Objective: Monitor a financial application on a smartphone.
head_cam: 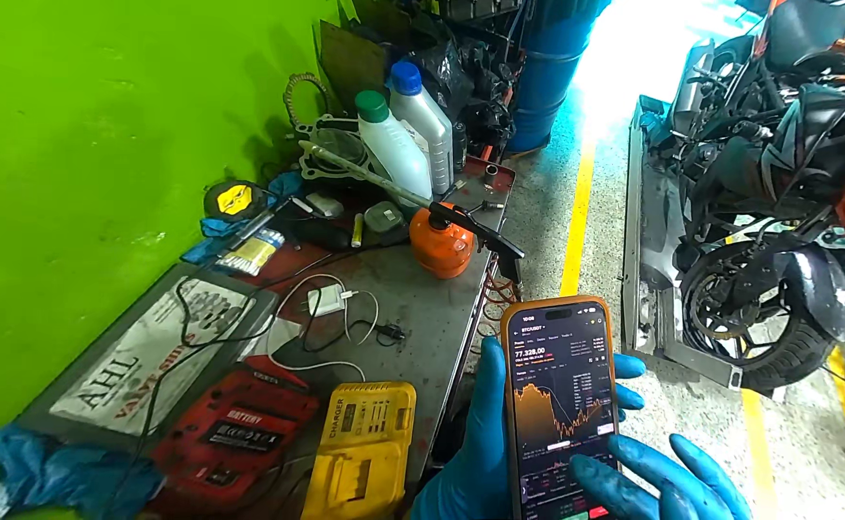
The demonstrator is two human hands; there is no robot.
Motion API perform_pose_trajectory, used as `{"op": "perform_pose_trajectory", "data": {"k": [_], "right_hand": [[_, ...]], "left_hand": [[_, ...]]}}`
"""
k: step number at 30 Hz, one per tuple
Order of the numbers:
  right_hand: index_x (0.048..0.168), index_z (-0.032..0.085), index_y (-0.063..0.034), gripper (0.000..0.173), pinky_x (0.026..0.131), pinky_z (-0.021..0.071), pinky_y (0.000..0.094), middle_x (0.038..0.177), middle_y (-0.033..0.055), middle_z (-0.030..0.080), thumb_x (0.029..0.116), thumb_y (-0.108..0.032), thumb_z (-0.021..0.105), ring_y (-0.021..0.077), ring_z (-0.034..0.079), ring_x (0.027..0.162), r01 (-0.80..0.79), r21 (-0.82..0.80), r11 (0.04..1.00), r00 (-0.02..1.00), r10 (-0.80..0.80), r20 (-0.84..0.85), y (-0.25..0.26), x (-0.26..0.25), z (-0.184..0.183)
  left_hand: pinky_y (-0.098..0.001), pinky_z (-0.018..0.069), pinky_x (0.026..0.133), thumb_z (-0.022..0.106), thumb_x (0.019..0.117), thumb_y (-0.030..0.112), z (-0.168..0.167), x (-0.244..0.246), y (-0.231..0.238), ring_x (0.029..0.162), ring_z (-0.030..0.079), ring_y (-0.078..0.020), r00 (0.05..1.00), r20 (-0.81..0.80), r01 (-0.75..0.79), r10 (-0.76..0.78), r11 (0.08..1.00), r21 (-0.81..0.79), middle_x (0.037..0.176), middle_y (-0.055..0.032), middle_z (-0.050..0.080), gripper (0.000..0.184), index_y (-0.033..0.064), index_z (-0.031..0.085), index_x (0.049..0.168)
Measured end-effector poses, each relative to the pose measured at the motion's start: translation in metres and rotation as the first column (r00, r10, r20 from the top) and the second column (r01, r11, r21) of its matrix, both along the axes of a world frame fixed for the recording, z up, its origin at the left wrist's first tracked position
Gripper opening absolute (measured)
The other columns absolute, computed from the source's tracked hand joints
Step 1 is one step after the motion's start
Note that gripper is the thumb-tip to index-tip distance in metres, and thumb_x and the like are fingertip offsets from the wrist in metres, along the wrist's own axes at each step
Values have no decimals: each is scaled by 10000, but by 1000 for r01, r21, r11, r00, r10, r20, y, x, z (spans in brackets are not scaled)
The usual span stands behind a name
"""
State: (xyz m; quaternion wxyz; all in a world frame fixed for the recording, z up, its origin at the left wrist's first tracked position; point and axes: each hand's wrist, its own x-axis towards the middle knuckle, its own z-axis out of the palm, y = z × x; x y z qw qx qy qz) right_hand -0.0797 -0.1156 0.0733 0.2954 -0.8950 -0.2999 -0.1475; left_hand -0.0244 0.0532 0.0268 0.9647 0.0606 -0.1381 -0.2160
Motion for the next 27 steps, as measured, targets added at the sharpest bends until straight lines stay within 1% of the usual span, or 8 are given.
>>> {"op": "perform_pose_trajectory", "data": {"k": [4,9,15,18,21,23,27], "right_hand": [[1463,420,-189,478,1240,103,317,1326,-69,669,1019,-356,477,55,469,1376,27,37,999,999,-26,-21,-3,0,-2],[1521,349,-205,538,1244,105,317,1352,-84,659,1025,-364,481,43,464,1386,50,43,998,998,-49,-30,-5,-2,-5],[1494,388,-208,500,1243,96,311,1339,-84,661,1030,-374,470,40,455,1387,45,45,998,999,-44,-30,-3,-2,-5],[1511,364,-207,527,1245,106,306,1350,-90,656,1026,-378,480,30,464,1380,57,40,998,998,-55,-28,-4,-2,-5],[1491,388,-203,486,1237,129,306,1278,-79,689,1034,-352,458,36,507,1336,45,67,997,999,-44,-20,-8,-5,-3],[1505,371,-216,491,1236,135,311,1259,-91,698,1035,-337,447,34,519,1324,47,80,996,999,-45,-28,-12,-8,-2],[1549,326,-233,542,1238,149,312,1249,-112,702,1035,-359,445,22,544,1292,104,94,990,994,-99,-51,-16,-11,-6]], "left_hand": [[-386,511,1058,470,967,673,-2,0,0,1244,635,-203,1000,12,-17,17,1000,12,1336,-97,665,686,154,624,1389],[-391,515,1055,462,964,685,-4,-1,2,1242,636,-205,1000,13,-22,21,999,31,1334,-98,666,696,158,627,1388],[-388,517,1052,462,969,677,-4,-2,2,1234,641,-201,999,7,-32,32,999,37,1326,-97,671,683,162,630,1383],[-384,525,1042,475,964,674,-2,-1,3,1226,646,-199,1000,6,-14,14,1000,15,1318,-94,676,684,153,638,1375],[-388,528,1041,486,955,680,0,0,4,1219,652,-205,1000,-5,-4,4,1000,24,1314,-98,679,688,155,643,1370],[-402,518,1053,470,960,685,-2,0,5,1228,644,-220,1000,-2,-16,16,999,38,1326,-113,669,700,148,634,1379],[-420,514,1059,438,947,722,-6,-2,4,1225,648,-239,999,-33,-27,29,998,63,1318,-131,672,748,144,636,1378]]}}
